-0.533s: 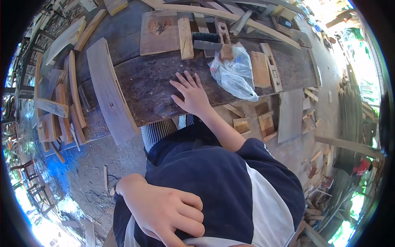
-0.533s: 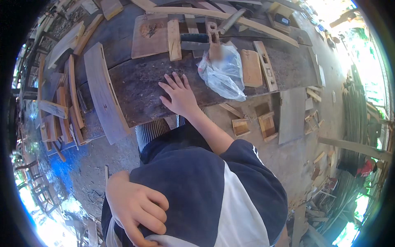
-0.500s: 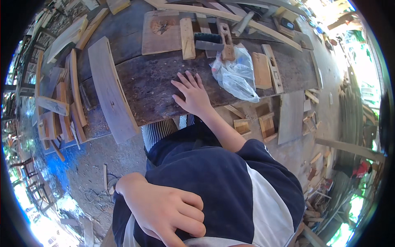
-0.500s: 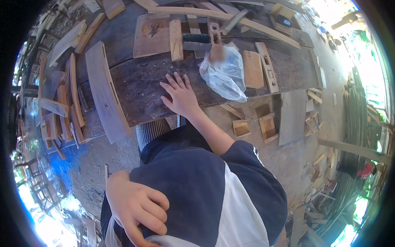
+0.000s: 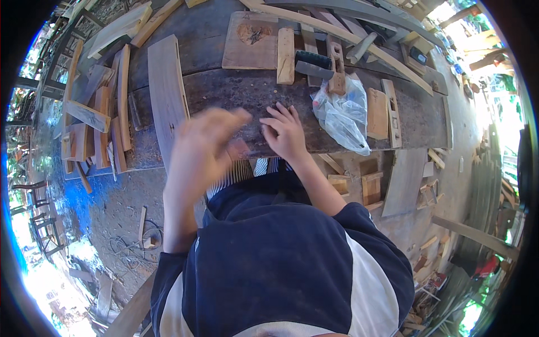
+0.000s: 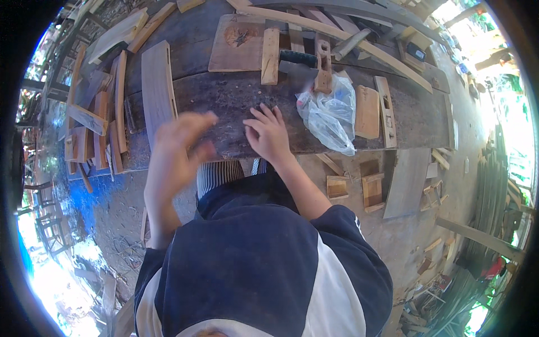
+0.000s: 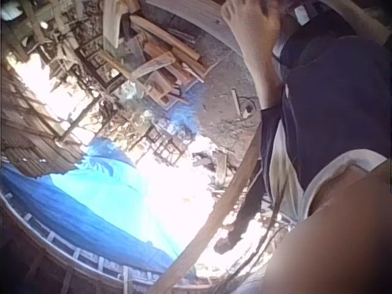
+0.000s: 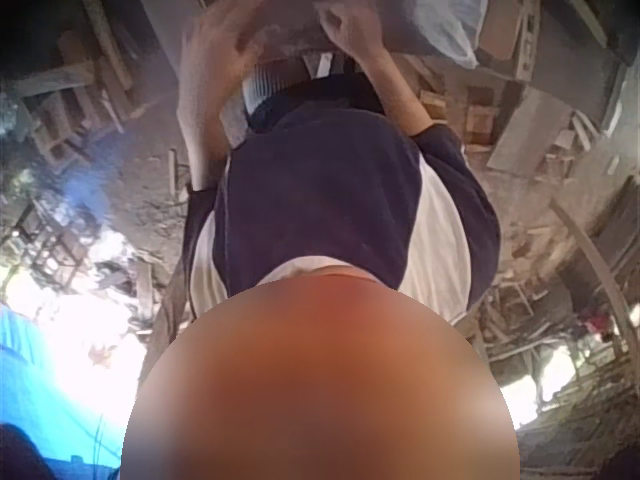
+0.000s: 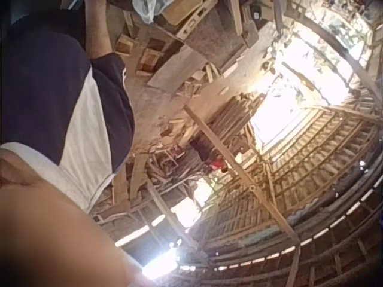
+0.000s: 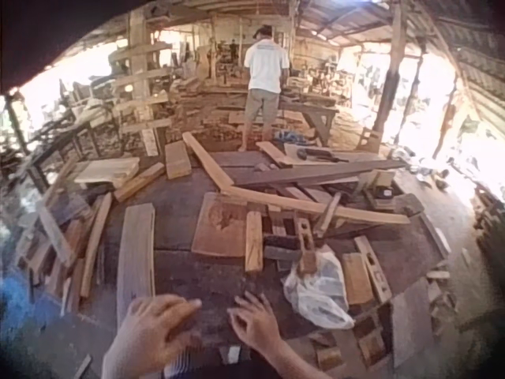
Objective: The person cuts a small piece of wood from a wood plank on a workshop table using a hand saw.
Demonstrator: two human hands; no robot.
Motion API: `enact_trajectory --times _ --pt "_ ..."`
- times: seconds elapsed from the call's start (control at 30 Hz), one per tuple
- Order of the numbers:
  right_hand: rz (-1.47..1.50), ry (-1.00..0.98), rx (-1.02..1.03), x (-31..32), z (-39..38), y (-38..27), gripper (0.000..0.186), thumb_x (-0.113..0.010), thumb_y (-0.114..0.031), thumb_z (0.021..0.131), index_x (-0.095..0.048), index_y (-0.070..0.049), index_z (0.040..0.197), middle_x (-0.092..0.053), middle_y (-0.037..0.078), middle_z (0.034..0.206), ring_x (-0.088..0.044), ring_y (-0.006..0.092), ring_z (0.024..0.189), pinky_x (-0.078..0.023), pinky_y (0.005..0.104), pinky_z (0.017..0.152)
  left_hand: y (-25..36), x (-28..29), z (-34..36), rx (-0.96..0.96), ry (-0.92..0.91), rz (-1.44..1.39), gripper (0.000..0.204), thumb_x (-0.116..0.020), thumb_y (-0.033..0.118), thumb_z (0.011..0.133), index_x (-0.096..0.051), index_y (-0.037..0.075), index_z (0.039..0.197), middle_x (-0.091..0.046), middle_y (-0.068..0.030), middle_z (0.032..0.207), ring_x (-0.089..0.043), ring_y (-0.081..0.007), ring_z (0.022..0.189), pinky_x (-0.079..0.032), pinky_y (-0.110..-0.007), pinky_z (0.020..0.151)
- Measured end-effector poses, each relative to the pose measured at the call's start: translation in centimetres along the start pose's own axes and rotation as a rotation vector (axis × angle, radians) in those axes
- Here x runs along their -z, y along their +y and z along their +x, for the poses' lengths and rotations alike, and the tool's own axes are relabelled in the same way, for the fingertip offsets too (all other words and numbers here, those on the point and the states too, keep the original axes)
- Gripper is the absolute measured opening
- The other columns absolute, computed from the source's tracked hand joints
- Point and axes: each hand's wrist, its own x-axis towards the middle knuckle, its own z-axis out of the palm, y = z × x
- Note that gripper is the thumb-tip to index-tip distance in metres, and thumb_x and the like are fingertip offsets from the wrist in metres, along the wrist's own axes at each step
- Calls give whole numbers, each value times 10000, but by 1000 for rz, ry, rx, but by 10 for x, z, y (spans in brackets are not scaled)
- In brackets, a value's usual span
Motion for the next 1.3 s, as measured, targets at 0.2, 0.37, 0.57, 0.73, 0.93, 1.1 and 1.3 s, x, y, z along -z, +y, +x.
enact_trajectory --times 0.2,0.37,0.57,0.73,0.93,1.1,1.3 --pt "119 145 -219 29 34 45 128 -693 -111 809 -720 -80 930 -704 102 1060 -638 323 983 -513 455 914 -178 -100 -17 605 235 372 584 -580 431 964 -436 140 1449 -398 -191 1518 -330 -347 1441 -238 -577 1158" --pt "-392 81 -259 43 72 66 334 -728 -160 813 -644 -32 1110 -638 156 1141 -592 340 1066 -524 440 879 -181 -109 -19 638 229 424 679 -577 454 947 -342 144 1503 -264 -166 1618 -175 -318 1524 -141 -630 1186" --pt "-624 -167 -544 45 104 74 516 -744 -311 844 -531 -2 1199 -567 219 1196 -575 375 1116 -525 481 895 -181 -107 -18 640 288 350 649 -605 410 929 -384 157 1484 -309 -148 1603 -212 -294 1518 -156 -613 1186" --pt "-282 -325 -804 76 118 75 448 -739 -277 829 -549 6 1120 -662 177 1006 -687 317 956 -552 456 807 -181 -108 -21 624 312 339 639 -616 410 922 -412 154 1470 -330 -146 1591 -226 -289 1514 -165 -611 1179" --pt "624 -399 -1134 110 98 108 617 -604 -300 851 -505 70 1335 -667 161 1106 -645 212 849 -499 356 593 -185 -109 -21 597 344 337 637 -618 415 921 -428 147 1466 -348 -134 1582 -236 -283 1510 -170 -611 1176" --pt "1990 -259 -891 128 65 115 678 -416 -343 892 -423 79 1423 -600 250 1203 -637 259 897 -528 385 639 -187 -108 -23 606 351 325 632 -619 421 920 -436 150 1462 -355 -121 1580 -242 -279 1507 -170 -611 1177" --pt "1831 96 -1033 129 54 100 617 -446 -396 989 -442 77 1384 -621 234 1168 -661 315 959 -593 483 826 -188 -110 -24 612 359 342 623 -643 406 916 -434 190 1461 -368 -94 1579 -266 -264 1498 -180 -594 1183"
